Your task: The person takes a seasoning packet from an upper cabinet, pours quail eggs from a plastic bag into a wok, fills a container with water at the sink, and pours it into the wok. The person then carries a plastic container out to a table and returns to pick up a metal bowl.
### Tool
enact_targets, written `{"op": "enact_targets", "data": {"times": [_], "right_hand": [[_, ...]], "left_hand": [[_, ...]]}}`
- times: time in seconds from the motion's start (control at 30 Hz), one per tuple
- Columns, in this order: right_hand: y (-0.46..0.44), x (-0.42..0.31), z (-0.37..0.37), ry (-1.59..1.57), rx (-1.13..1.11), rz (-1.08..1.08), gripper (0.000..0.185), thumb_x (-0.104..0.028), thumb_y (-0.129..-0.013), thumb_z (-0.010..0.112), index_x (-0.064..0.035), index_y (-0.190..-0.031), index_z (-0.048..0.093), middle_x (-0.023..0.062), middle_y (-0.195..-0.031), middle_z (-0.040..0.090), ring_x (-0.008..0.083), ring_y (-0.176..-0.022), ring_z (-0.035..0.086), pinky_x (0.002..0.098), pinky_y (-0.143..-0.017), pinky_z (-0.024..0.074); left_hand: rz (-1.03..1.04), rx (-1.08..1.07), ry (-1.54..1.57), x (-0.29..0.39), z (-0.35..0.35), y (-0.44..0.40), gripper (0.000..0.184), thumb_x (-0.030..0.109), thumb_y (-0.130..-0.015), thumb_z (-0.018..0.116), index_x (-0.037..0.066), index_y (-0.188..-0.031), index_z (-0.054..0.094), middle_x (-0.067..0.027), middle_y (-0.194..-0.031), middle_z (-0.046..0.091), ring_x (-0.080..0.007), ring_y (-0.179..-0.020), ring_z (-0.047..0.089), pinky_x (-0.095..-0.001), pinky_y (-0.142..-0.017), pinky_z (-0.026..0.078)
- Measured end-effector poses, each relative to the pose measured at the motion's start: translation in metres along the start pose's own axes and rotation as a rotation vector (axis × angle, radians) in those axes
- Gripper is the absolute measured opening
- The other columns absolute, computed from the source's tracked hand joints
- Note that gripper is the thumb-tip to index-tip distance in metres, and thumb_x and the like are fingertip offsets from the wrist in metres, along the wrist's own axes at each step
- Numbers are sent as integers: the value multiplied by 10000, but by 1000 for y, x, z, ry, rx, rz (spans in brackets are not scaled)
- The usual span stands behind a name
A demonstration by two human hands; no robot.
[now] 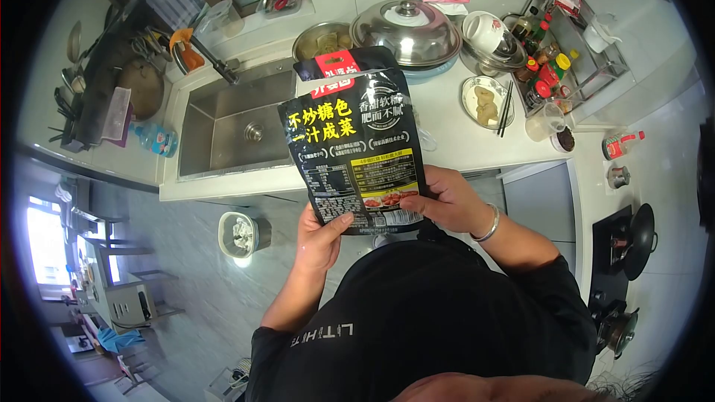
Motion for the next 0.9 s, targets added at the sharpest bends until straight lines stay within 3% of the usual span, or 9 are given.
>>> {"op": "enact_targets", "data": {"times": [0.9], "right_hand": [[3, 2, 2, -15, -12, 26, 307, -58, -938, 622, -3, -1237, 581, 39, -1143, 656, 76, -1019, 583, 258, -891, 480]], "left_hand": [[80, 14, -131, 8, 1, 8, 384, -88, -839, 637, 6, -1204, 563, -85, -1123, 664, -154, -1015, 629, -310, -931, 479]]}}
Point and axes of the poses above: each hand's wrist, its own y-axis away from the middle knuckle, its own z-axis out of the palm, x = y × z, the point moved 10 cm from there along -y, towards the middle knuckle
